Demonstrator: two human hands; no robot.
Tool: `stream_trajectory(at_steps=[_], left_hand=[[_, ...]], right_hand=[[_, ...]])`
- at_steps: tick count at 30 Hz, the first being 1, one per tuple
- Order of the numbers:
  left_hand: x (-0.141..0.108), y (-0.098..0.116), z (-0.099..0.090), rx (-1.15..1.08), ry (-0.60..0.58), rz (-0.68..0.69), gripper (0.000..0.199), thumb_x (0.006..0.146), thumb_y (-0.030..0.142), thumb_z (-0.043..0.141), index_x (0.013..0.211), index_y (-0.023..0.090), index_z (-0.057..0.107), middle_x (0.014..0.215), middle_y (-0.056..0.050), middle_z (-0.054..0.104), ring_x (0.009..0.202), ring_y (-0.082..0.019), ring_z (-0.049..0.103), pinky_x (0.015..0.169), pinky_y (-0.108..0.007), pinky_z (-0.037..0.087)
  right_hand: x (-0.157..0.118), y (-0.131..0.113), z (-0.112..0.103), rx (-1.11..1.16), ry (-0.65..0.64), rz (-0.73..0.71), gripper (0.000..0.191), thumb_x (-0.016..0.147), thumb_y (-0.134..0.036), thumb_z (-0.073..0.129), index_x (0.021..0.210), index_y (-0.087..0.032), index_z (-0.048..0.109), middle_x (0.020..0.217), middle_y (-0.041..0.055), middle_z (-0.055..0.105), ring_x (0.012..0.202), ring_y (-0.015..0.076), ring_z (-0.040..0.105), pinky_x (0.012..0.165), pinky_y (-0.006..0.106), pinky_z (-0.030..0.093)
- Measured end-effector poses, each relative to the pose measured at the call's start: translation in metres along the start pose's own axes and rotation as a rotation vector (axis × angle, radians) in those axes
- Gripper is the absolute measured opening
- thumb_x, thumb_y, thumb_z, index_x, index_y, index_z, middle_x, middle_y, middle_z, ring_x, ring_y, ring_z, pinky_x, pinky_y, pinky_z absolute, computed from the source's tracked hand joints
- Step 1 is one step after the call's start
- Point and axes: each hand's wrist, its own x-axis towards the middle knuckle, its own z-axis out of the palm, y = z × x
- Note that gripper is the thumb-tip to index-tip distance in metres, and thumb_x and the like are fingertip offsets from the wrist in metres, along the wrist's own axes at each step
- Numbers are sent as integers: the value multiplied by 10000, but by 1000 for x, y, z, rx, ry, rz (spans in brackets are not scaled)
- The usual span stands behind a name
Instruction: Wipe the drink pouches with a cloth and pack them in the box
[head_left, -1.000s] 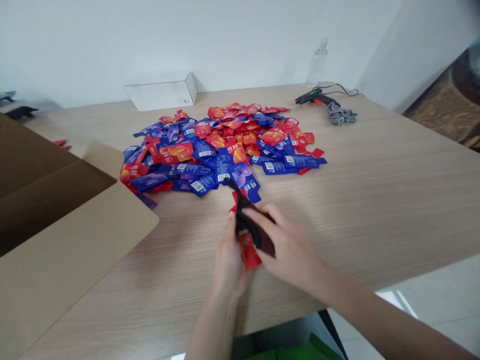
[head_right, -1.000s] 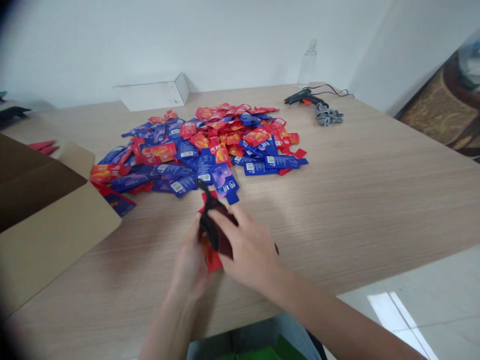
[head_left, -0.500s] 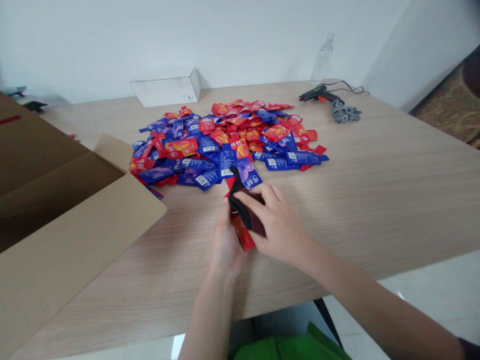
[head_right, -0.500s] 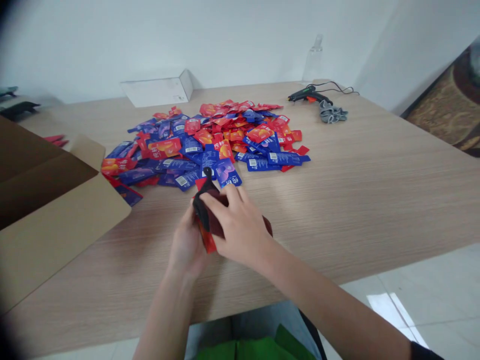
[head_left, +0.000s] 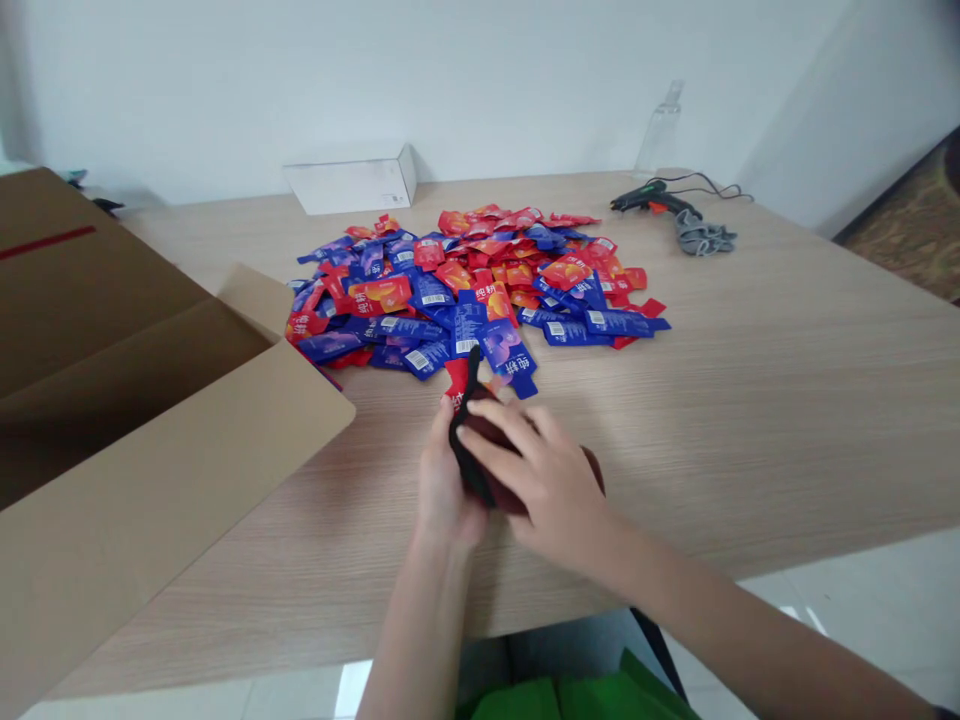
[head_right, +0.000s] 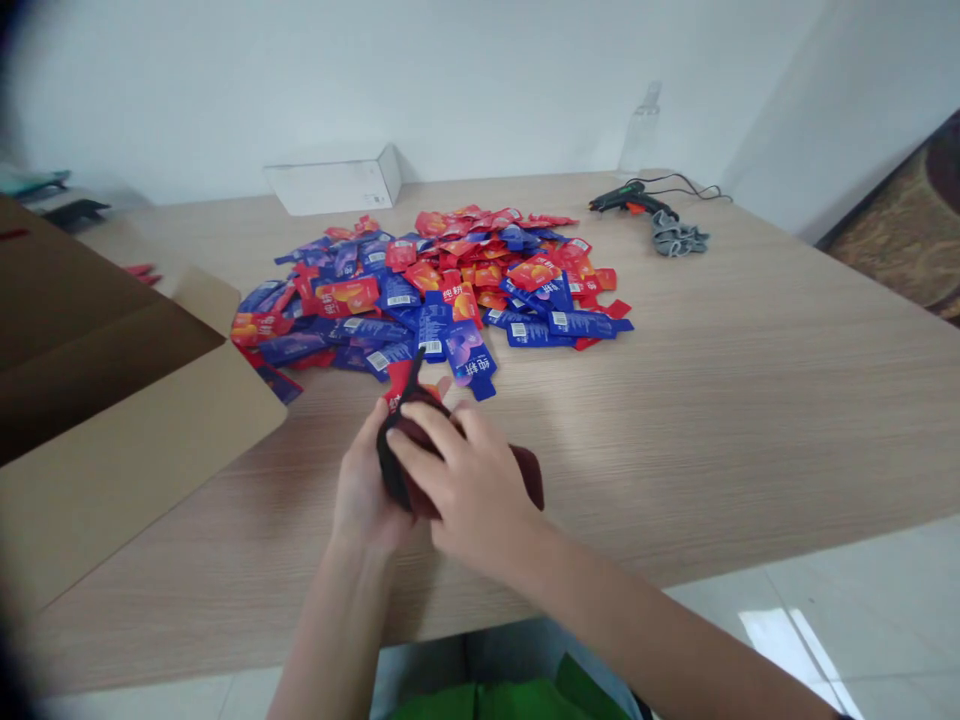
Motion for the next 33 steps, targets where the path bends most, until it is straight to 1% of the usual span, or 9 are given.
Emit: stream_trajectory(at_steps=[5, 10, 12, 16, 19, 23, 25, 30, 33], left_hand=[[2, 3, -9, 57, -69, -138, 495, 1013, 427, 344, 1272, 121, 635, 1071, -140, 756, 989, -257, 727, 887, -391, 589], [-1, -5, -5, -16, -45, -37, 394, 1024, 291, 386, 1258, 89, 630, 1005, -111, 774, 1026, -218, 723, 944, -324, 560], [-1, 1, -4, -25, -38, -2, 414, 1029, 313, 373, 1258, 86, 633, 1020, -116, 774, 1040, -216, 720, 945, -319, 560], [0, 14, -10, -20, -102, 10, 468, 1028, 387, 348, 1276, 111, 634, 1150, -114, 750, 1089, -239, 705, 954, -353, 565], [-1, 10, -12, -23, -107, 4, 464, 1022, 393, 368, 1270, 109, 638, 1152, -122, 749, 1107, -260, 698, 972, -387, 559], [-2, 1, -6, -57, -53, 21, 426, 1020, 337, 391, 1239, 79, 648, 1031, -135, 772, 1075, -251, 711, 985, -374, 549], [0, 4, -4, -51, -50, 42, 439, 1023, 344, 374, 1259, 85, 639, 1052, -135, 769, 1068, -247, 713, 982, -375, 551], [4, 14, -10, 14, -65, 84, 450, 1025, 367, 361, 1288, 120, 630, 1171, -127, 742, 1085, -256, 707, 973, -397, 560], [0, 7, -7, -7, -71, 20, 447, 1020, 386, 370, 1219, 118, 667, 1146, -124, 749, 1082, -256, 706, 974, -388, 558]], right_hand=[[-23, -8, -3, 95, -105, -68, 640, 690, 8, 510, 1297, -170, 609, 1438, 68, 534, 1061, 255, 491, 894, 429, 527], [7, 4, -7, 8, 43, 120, 604, 764, -33, 526, 1361, -109, 568, 1393, 128, 540, 1156, 286, 468, 997, 471, 489], [8, 0, -4, -14, 17, 68, 623, 753, -39, 537, 1372, -108, 561, 1427, 132, 515, 1152, 299, 465, 986, 483, 491], [-17, -15, -1, 58, -129, -74, 680, 677, -23, 547, 1344, -152, 578, 1466, 91, 493, 1065, 279, 491, 898, 454, 526], [-19, -11, -5, 88, -118, -36, 648, 690, -7, 529, 1310, -183, 597, 1436, 68, 520, 1067, 258, 501, 896, 426, 527], [10, 5, -8, 8, 19, 89, 577, 764, -47, 546, 1333, -137, 583, 1384, 109, 549, 1173, 280, 472, 1000, 461, 488], [12, 4, -6, 4, -2, 69, 603, 752, -50, 559, 1348, -136, 575, 1409, 113, 532, 1189, 286, 462, 1013, 472, 483], [-18, -16, -3, 100, -186, -14, 656, 678, -39, 569, 1320, -171, 604, 1421, 88, 528, 1071, 263, 509, 899, 438, 542], [-12, -13, -9, 80, -115, 47, 598, 720, -27, 534, 1295, -167, 621, 1379, 89, 553, 1131, 266, 500, 956, 442, 519]])
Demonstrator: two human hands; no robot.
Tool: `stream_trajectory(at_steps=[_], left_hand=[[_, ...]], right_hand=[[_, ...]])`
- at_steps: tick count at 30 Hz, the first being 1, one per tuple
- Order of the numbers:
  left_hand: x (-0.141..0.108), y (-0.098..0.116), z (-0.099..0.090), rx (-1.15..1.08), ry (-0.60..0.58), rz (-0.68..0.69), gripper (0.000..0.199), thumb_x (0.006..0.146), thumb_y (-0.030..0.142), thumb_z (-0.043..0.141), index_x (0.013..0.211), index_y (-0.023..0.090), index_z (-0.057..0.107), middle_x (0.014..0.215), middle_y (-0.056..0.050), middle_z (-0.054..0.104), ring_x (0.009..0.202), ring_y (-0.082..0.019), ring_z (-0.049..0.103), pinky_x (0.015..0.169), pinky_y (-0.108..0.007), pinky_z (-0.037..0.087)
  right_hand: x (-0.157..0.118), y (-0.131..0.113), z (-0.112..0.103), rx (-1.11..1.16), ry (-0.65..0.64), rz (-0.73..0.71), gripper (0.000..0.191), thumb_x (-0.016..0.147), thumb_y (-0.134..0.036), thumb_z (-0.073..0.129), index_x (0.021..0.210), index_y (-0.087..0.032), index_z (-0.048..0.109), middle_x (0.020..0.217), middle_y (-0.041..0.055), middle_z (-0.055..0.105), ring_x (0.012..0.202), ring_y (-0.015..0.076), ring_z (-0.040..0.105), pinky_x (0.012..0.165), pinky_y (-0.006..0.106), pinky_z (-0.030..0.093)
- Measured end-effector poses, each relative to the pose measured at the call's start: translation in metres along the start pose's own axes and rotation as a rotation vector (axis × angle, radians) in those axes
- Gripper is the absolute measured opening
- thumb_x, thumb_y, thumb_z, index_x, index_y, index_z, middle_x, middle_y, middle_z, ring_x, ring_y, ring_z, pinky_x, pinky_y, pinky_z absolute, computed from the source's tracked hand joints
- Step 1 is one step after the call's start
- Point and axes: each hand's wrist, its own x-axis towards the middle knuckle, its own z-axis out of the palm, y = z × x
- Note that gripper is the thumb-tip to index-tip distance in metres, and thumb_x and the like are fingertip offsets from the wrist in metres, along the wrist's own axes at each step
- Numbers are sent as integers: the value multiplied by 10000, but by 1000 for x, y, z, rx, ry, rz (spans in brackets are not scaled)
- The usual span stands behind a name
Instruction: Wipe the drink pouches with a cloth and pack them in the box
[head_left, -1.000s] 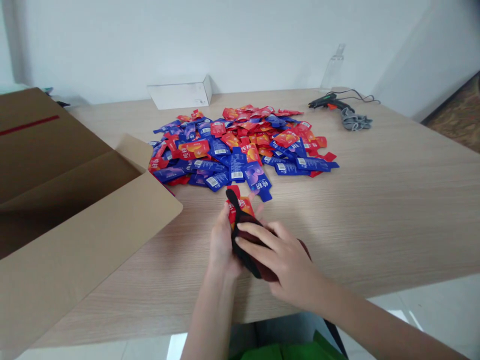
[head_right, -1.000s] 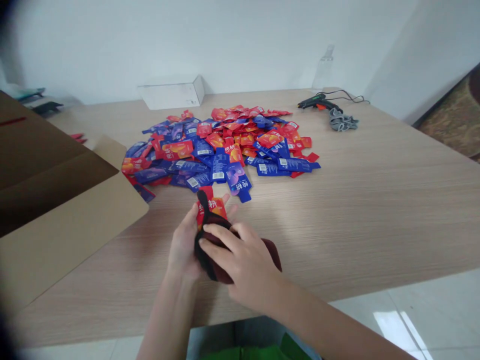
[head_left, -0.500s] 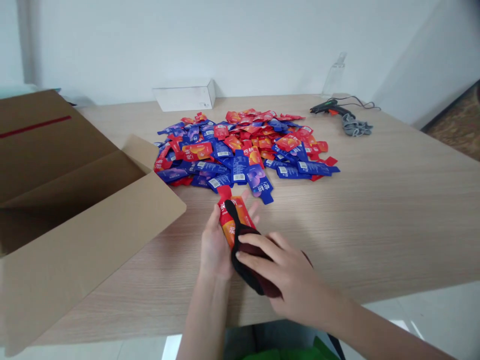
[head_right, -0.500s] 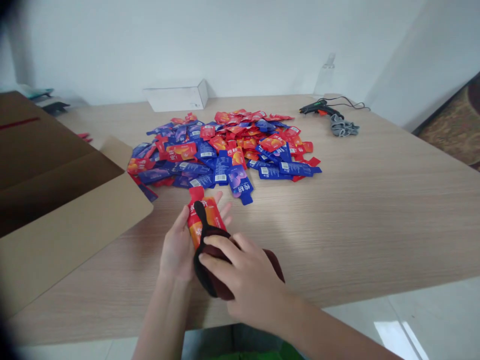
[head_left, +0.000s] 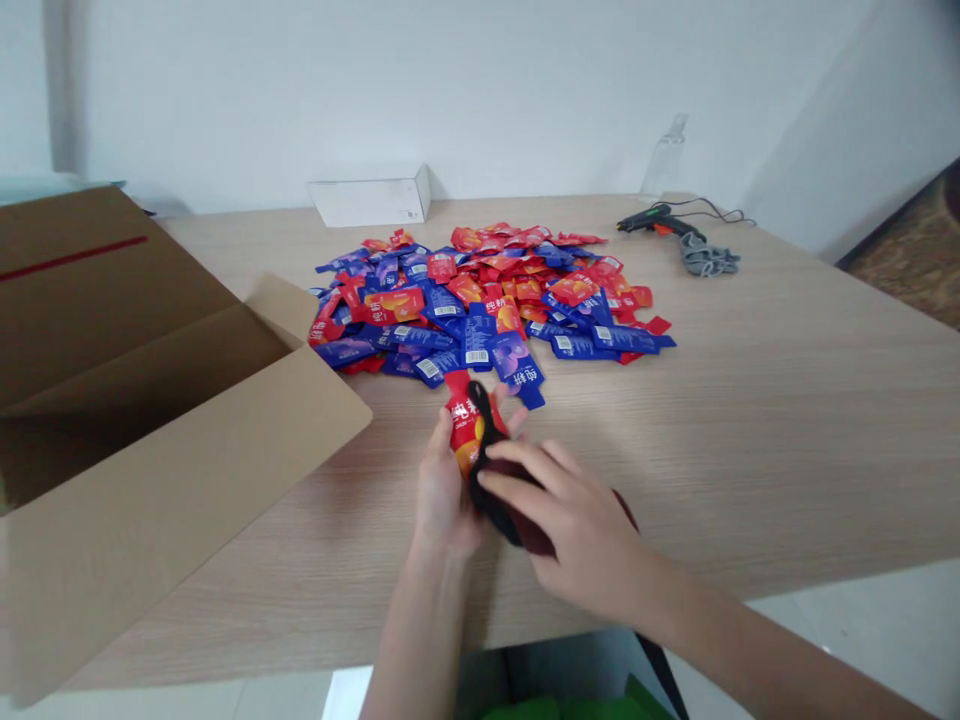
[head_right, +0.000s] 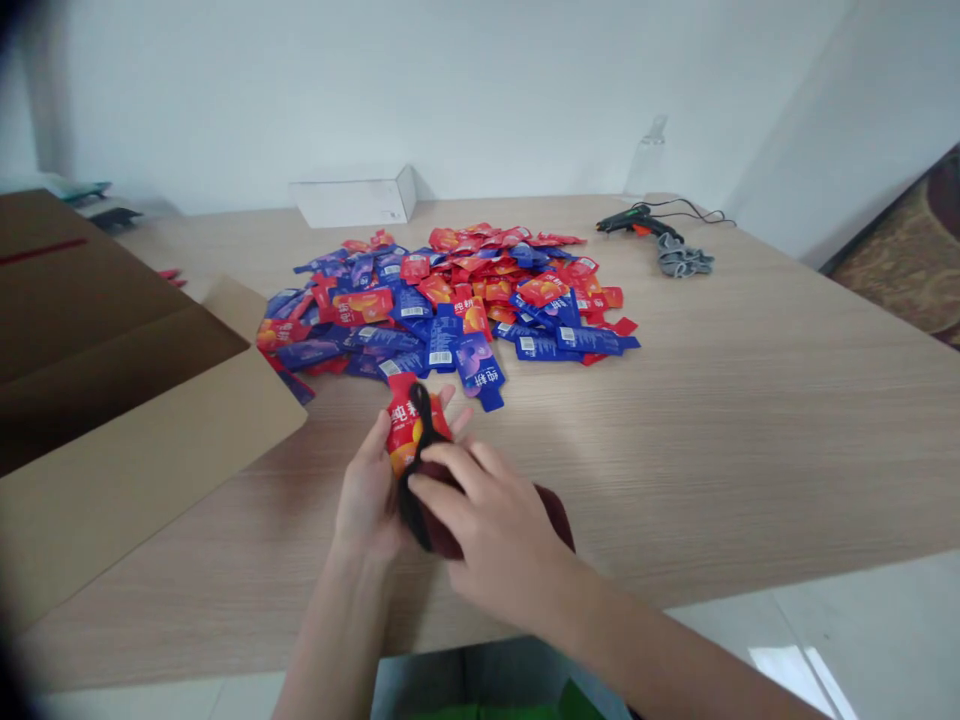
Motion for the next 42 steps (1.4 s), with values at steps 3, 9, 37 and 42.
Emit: stream_trajectory(at_steps=[3, 9, 37, 42], left_hand=[[-2, -6, 7, -31, 14, 9, 433, 1016, 371, 374, 1165, 109, 684, 1041, -119, 767, 1068, -248, 709, 958, -371, 559], [2, 4, 3, 57, 88, 190, 400, 991, 278, 362, 1196, 140, 676, 1119, -110, 750, 1087, -228, 694, 872, -324, 562], [1, -11, -12, 159, -15, 63, 261, 944, 269, 570, 1122, 132, 702, 1124, -136, 762, 1083, -293, 709, 939, -397, 561], [11, -11, -10, 52, 40, 131, 384, 973, 437, 521, 1129, 142, 709, 1083, -114, 767, 1123, -269, 687, 986, -360, 531]], right_hand=[[17, 9, -8, -50, 102, 47, 595, 757, -37, 517, 1343, -123, 582, 1388, 120, 536, 1222, 283, 463, 1049, 469, 462], [-5, 2, 1, 260, -50, 131, 533, 814, -172, 616, 1344, -180, 553, 1343, 111, 567, 1192, 254, 548, 1042, 437, 489], [50, 26, -12, 86, 378, -15, 400, 863, -157, 553, 1262, -177, 562, 1315, 137, 542, 1250, 273, 508, 1089, 480, 430], [49, 10, 26, 114, 197, 9, 612, 779, -71, 525, 1382, -174, 511, 1412, 136, 459, 1282, 292, 432, 1091, 507, 425]])
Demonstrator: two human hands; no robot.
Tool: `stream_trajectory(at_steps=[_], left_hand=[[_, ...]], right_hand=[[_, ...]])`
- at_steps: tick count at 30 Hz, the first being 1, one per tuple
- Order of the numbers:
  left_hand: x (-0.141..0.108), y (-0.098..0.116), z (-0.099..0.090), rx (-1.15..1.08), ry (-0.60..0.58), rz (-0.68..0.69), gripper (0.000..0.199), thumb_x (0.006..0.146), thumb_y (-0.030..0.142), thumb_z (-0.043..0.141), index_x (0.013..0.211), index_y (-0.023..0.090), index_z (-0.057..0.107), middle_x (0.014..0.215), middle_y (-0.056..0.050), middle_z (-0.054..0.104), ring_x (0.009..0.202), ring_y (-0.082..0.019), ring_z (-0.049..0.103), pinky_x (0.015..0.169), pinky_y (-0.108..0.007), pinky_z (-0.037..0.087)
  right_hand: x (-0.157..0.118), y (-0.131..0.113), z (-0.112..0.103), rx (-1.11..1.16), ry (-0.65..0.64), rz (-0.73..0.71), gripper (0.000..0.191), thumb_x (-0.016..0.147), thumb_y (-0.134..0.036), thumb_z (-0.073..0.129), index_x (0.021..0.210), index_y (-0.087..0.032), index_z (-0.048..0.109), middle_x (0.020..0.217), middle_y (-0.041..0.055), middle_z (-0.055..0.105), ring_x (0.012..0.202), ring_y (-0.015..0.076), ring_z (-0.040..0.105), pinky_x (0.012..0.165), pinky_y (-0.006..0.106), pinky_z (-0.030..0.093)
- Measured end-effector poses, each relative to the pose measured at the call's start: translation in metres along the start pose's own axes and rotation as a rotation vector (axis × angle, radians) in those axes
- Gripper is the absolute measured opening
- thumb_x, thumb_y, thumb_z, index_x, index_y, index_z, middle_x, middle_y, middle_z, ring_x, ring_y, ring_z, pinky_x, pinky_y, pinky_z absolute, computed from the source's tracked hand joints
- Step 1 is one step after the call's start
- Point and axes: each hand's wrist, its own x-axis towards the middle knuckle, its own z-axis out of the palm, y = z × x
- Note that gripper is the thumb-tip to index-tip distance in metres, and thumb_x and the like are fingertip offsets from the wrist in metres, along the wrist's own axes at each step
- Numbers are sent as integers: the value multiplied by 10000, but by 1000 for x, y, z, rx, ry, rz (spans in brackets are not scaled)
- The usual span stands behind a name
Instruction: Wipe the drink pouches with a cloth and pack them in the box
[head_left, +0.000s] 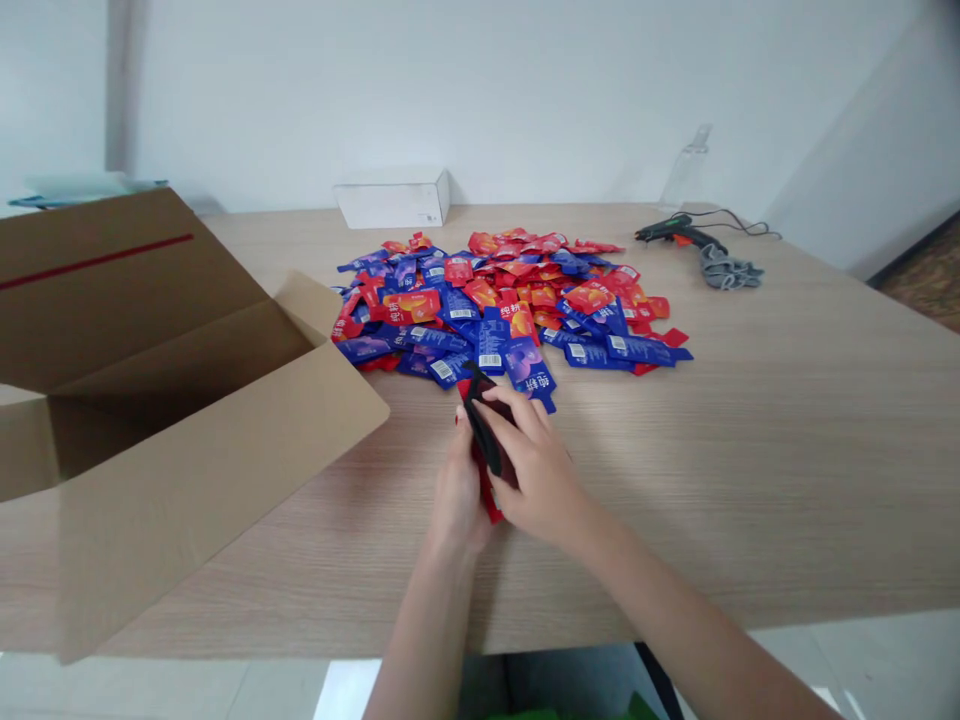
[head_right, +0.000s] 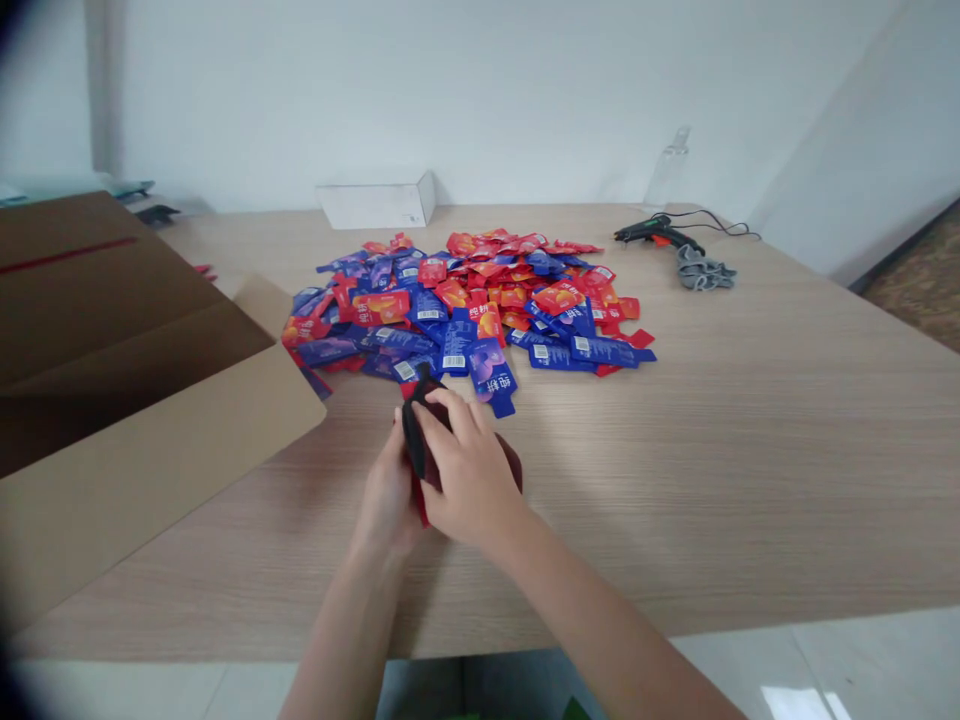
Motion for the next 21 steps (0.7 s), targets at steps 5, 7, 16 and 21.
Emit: stream_trajectory(at_steps=[5, 7, 16, 21], left_hand=[[0, 10, -5, 3, -111, -12, 477, 980, 516, 467, 1190, 157, 701, 1260, -109, 708, 1247, -238, 610, 1049, -324, 482], [-4, 9, -5, 17, -129, -66, 464, 983, 505, 467, 1170, 159, 713, 1237, -111, 720, 1238, -247, 618, 1049, -338, 486], [-11, 1, 6, -34, -10, -81, 418, 1011, 369, 430, 1224, 92, 660, 1076, -143, 766, 1117, -265, 691, 1005, -388, 523], [-7, 10, -2, -21, -17, -214, 519, 1017, 456, 347, 1311, 128, 622, 1154, -143, 747, 1095, -270, 699, 969, -404, 542]], right_hand=[[-43, -16, -6, 42, -71, 5, 657, 755, -25, 514, 1395, -175, 522, 1446, 121, 433, 1236, 281, 452, 1035, 462, 477], [-48, -18, -10, 33, -45, 29, 647, 755, -15, 511, 1377, -192, 536, 1429, 114, 449, 1216, 277, 467, 1009, 460, 495], [-15, 3, -13, -43, 40, 45, 548, 787, -67, 547, 1324, -175, 567, 1362, 135, 495, 1261, 297, 459, 1058, 516, 462], [-61, -13, -10, -3, -59, 82, 622, 758, -15, 496, 1359, -163, 559, 1381, 134, 497, 1188, 296, 489, 964, 492, 522]])
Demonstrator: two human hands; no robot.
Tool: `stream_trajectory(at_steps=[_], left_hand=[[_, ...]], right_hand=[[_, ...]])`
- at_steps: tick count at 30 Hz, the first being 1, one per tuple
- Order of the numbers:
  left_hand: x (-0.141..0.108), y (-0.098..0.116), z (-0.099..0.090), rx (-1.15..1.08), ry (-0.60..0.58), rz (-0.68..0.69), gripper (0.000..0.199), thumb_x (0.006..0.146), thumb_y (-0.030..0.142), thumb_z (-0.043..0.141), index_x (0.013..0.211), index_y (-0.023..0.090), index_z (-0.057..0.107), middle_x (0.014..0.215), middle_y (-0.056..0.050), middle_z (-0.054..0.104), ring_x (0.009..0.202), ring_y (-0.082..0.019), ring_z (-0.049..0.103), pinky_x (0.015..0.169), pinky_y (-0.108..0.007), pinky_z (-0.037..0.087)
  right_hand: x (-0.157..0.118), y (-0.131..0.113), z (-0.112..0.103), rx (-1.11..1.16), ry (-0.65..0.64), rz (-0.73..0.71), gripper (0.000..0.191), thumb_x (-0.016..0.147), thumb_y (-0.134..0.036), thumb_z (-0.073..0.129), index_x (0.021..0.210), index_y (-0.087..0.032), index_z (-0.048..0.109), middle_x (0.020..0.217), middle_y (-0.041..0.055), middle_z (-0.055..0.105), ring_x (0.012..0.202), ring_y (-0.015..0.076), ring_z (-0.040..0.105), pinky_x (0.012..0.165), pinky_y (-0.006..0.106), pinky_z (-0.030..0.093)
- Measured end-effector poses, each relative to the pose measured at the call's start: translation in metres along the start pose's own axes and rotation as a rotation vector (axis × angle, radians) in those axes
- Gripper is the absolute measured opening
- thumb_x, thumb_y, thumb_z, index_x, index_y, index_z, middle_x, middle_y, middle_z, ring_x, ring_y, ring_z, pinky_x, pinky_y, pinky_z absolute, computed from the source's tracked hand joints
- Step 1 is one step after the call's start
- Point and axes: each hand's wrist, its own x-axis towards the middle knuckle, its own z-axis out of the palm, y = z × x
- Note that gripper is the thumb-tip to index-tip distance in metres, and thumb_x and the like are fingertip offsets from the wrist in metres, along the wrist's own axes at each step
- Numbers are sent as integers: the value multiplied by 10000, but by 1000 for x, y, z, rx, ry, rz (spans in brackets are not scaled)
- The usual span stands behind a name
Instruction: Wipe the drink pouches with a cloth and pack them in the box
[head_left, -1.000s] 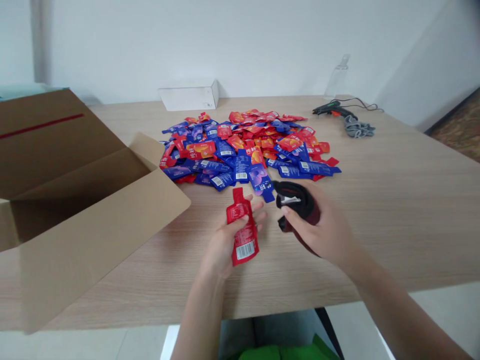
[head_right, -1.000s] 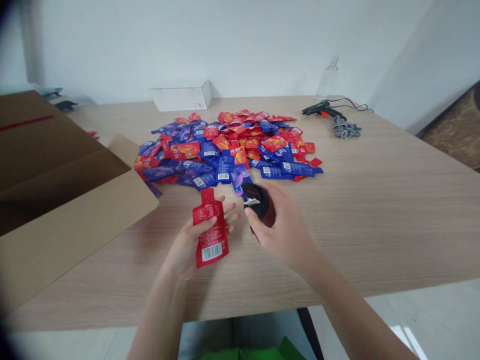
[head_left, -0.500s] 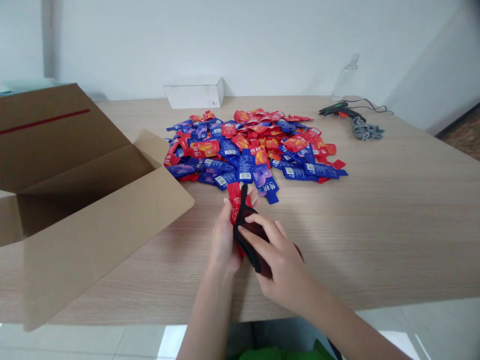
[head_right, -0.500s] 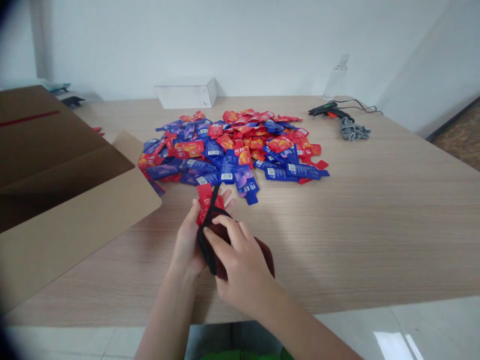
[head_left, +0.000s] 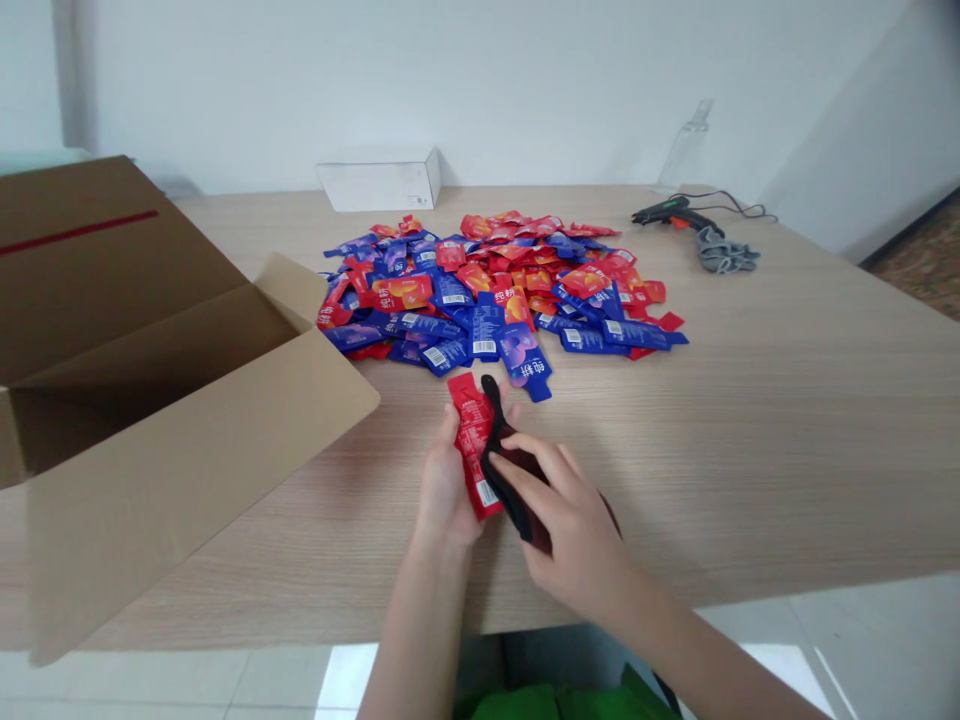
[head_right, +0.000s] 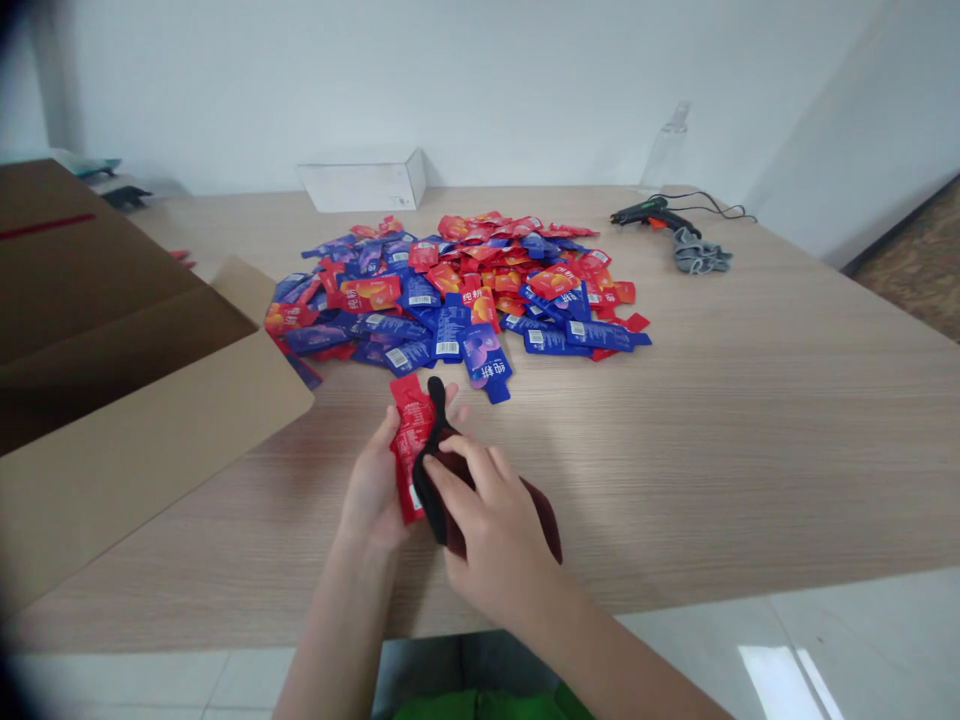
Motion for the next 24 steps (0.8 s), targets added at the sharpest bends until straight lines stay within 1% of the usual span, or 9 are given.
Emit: stream_trajectory(at_steps=[3, 7, 10, 13, 15, 17, 19, 21, 24], left_hand=[[-3, -8, -1, 21, 13, -46, 517, 1012, 465, 362, 1271, 121, 648, 1161, -140, 746, 1104, -272, 696, 963, -395, 547], [-6, -19, 7, 13, 76, 26, 391, 1005, 358, 434, 1127, 92, 694, 1003, -135, 779, 1048, -271, 719, 949, -381, 556], [-6, -14, 10, 2, 98, 100, 316, 1000, 311, 460, 1057, 120, 706, 962, -108, 786, 1047, -255, 722, 956, -366, 553], [-4, -5, 6, 18, 55, 97, 365, 1002, 361, 452, 1087, 114, 708, 1129, -119, 759, 1105, -245, 698, 975, -335, 542], [-2, -2, 1, 44, 76, 82, 391, 1005, 391, 439, 1139, 126, 693, 1258, -106, 713, 1127, -244, 687, 974, -333, 544], [1, -5, -3, 65, 104, 81, 375, 1004, 394, 442, 1184, 157, 670, 1310, -85, 688, 1105, -250, 698, 954, -358, 557], [1, -10, -3, 69, 88, 76, 372, 1003, 391, 443, 1206, 162, 656, 1256, -94, 714, 1049, -261, 720, 919, -385, 576], [0, -14, 0, 50, 66, 57, 379, 1005, 365, 437, 1192, 123, 661, 1129, -124, 755, 999, -264, 734, 897, -387, 584], [-2, -14, 10, 12, 82, 61, 363, 1006, 320, 433, 1165, 90, 665, 975, -120, 774, 971, -246, 739, 901, -360, 580]], right_hand=[[-6, -1, -5, 8, -16, 15, 602, 758, -18, 497, 1336, -163, 582, 1363, 126, 518, 1160, 291, 502, 958, 495, 523], [32, 7, -14, -39, 70, 25, 505, 783, -54, 521, 1274, -107, 625, 1281, 143, 570, 1178, 289, 499, 1022, 485, 489], [52, 8, -13, -39, 67, -34, 511, 780, -65, 536, 1283, -89, 619, 1296, 145, 562, 1202, 281, 485, 1049, 453, 469], [37, 1, -8, -3, 4, -87, 565, 763, -44, 523, 1317, -124, 603, 1321, 129, 542, 1196, 274, 480, 1019, 442, 481], [16, -3, -6, 30, -63, -96, 582, 757, -42, 521, 1321, -158, 603, 1303, 115, 549, 1143, 266, 501, 953, 436, 510], [1, -4, -9, 75, -121, -92, 573, 744, -38, 532, 1291, -184, 623, 1272, 98, 566, 1096, 250, 522, 901, 414, 528], [1, -1, -15, 99, -125, -79, 529, 740, -23, 532, 1224, -197, 658, 1228, 81, 589, 1086, 234, 532, 910, 399, 522], [15, 4, -21, 72, -73, -62, 488, 755, -15, 523, 1187, -188, 673, 1202, 79, 603, 1122, 233, 525, 958, 403, 501], [40, 9, -25, -9, -9, -86, 495, 765, -32, 536, 1230, -151, 654, 1239, 103, 594, 1171, 259, 494, 1002, 431, 475]])
